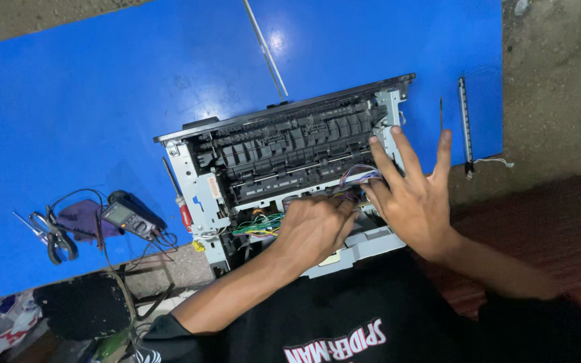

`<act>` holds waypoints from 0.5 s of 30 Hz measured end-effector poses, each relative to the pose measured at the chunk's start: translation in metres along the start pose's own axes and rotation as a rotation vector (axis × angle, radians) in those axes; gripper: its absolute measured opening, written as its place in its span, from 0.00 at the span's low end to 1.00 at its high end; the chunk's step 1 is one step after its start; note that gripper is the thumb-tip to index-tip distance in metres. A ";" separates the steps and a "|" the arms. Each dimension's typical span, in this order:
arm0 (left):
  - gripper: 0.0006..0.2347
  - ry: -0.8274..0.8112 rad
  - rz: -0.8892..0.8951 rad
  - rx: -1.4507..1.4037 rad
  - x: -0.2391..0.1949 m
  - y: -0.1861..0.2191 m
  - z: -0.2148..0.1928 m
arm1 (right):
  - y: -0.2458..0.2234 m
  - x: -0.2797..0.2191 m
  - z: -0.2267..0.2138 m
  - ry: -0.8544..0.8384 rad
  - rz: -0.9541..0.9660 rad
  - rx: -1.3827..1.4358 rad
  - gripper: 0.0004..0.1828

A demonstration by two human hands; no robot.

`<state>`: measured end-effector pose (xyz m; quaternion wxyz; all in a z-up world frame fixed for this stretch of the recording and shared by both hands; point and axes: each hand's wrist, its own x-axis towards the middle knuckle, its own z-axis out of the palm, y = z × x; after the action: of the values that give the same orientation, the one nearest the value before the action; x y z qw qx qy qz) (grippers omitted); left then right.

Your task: The person uses a screwdriver to tighten screws on a small electronic component, then places it into a larger device chassis. They connect wires and adjust internal parts within the chassis.

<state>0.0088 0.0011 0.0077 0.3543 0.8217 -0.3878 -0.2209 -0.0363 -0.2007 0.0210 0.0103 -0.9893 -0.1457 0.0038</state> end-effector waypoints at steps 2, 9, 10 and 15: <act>0.07 0.049 -0.013 -0.024 -0.001 0.002 -0.003 | 0.000 0.001 0.000 -0.014 -0.010 0.027 0.11; 0.10 0.232 -0.089 -0.085 0.009 -0.006 -0.021 | 0.012 -0.001 0.004 0.145 -0.128 0.396 0.06; 0.11 0.236 -0.073 -0.049 0.011 -0.007 -0.021 | 0.013 -0.003 0.006 0.156 -0.126 0.414 0.06; 0.10 0.150 0.007 0.089 0.021 -0.010 -0.019 | 0.012 -0.013 0.017 0.240 -0.092 0.483 0.10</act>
<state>0.0381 -0.0029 0.0105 0.3464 0.8495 -0.3726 -0.1400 -0.0450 -0.2160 0.0038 0.2631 -0.9439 -0.1832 -0.0792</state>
